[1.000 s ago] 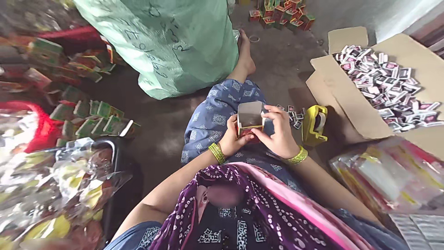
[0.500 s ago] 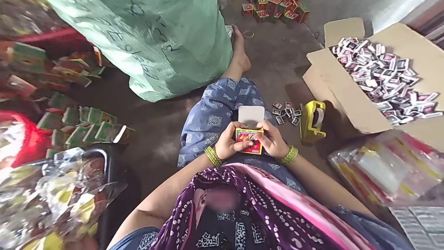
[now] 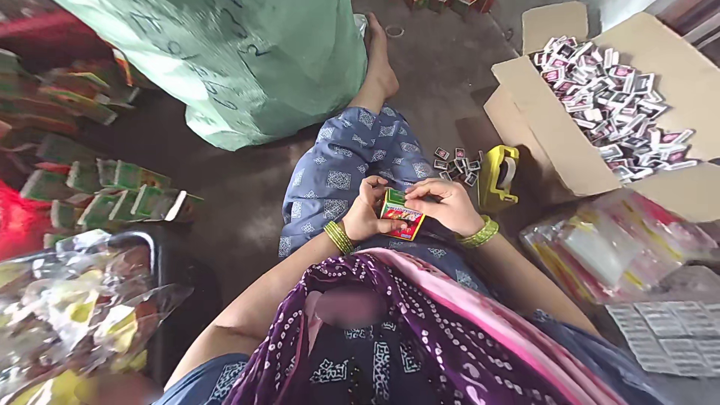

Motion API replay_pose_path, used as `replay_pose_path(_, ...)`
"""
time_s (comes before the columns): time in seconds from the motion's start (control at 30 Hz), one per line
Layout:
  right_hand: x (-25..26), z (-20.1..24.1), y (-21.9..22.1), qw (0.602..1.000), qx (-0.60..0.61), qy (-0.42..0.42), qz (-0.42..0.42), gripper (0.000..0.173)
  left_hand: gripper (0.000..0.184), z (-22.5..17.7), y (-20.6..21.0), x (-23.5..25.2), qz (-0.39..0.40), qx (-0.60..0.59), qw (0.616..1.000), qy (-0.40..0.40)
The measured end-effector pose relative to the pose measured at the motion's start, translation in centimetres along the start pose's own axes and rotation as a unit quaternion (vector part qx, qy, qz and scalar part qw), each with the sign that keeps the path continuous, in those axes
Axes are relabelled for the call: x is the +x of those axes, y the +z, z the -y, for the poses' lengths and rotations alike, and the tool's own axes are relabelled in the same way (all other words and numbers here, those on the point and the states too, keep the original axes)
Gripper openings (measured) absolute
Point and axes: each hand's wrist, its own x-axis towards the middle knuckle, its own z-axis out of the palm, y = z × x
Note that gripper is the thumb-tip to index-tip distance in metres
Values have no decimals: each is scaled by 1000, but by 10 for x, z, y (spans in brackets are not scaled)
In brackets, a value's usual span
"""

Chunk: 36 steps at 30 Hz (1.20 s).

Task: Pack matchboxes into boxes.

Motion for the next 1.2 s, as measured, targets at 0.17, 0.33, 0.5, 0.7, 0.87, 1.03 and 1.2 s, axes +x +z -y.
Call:
replay_pose_path(0.17, 2, 14, -7, 969, -196, -132, 78, 18, 101, -3, -1, -1, 21, 38, 999, 13)
replay_pose_path(0.33, 1, 20, -8, 938, -263, -191, 124, 22, 101, -1, 0, -2, 33, 41, 998, 18)
replay_pose_path(0.5, -4, 14, 7, 914, -333, -214, 87, 21, 101, -2, -1, -1, 23, 60, 998, -3)
replay_pose_path(0.7, -3, 10, 6, 933, -302, -190, 39, 18, 100, -2, -2, -1, 31, 35, 999, -14)
replay_pose_path(0.87, 4, 14, -5, 933, -290, -179, 112, 20, 99, 0, -2, 0, 35, 21, 999, -1)
replay_pose_path(1.03, 5, 18, -7, 927, -282, -176, 173, 26, 100, -1, -1, 0, 43, 34, 999, 0)
replay_pose_path(1.2, -10, 9, 2, 935, -303, -154, 106, 30, 97, 0, -3, 0, 7, 22, 999, -38)
